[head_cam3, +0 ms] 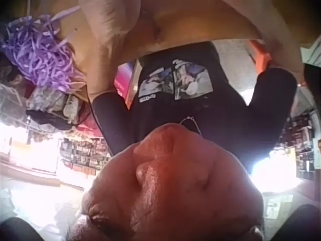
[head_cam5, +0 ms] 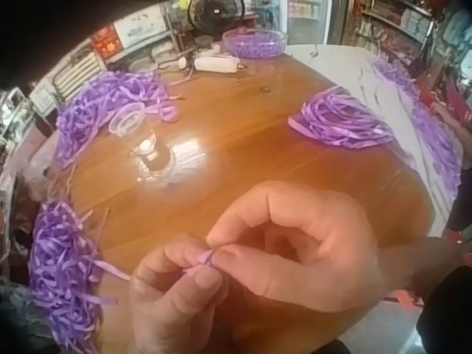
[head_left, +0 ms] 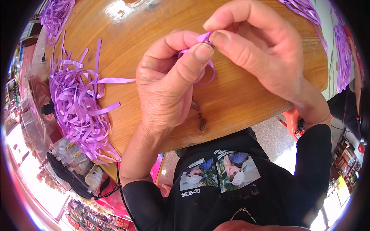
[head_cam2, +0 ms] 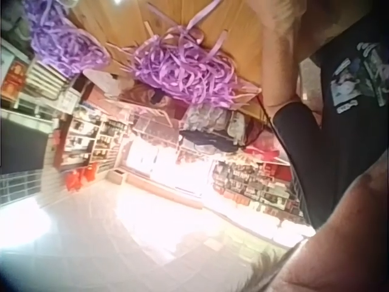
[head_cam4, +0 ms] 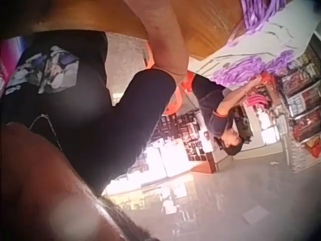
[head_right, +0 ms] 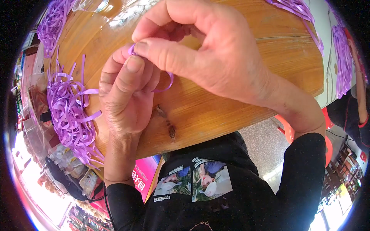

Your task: The person picks up a purple ribbon from a pile on a wooden table and ties a knot at one end by hand. They then repeatedly fold and loop the ribbon around the initial knot to form a flower shape, occasionally dipping their fingers into a glass of water.

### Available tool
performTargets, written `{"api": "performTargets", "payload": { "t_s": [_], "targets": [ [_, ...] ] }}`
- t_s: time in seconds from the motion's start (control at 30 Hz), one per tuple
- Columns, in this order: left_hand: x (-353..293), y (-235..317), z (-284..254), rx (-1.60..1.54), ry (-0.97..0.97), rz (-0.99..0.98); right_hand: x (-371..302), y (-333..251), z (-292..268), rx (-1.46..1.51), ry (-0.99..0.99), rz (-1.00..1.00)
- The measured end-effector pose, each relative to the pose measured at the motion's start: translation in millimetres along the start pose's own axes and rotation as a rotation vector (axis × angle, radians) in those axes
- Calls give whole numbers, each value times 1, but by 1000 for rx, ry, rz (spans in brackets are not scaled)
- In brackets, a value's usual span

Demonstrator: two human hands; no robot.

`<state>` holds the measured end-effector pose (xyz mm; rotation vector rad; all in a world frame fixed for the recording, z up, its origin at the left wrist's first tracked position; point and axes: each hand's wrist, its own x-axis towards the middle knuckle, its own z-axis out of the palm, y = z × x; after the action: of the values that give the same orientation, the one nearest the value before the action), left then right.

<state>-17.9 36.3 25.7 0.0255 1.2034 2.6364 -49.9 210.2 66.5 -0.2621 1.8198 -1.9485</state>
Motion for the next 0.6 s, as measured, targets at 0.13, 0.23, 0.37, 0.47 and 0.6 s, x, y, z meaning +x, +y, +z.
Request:
{"api": "performTargets", "payload": {
  "t_s": [0.13,0.23,0.37,0.47,0.6],
  "targets": [
    [-2,0,-2,-87,14,-16,3,-2,-6,-527,43,-545],
    [-2,0,-3,-89,19,-9,5,3,-8,-662,64,-696],
    [-1,2,-4,-75,8,-34,7,4,-8,-686,69,-738],
    [-1,2,-5,-60,6,-32,8,3,-8,-694,69,-750],
    [-3,3,-5,-49,13,-66,8,3,-9,-696,66,-758]
  ]
}}
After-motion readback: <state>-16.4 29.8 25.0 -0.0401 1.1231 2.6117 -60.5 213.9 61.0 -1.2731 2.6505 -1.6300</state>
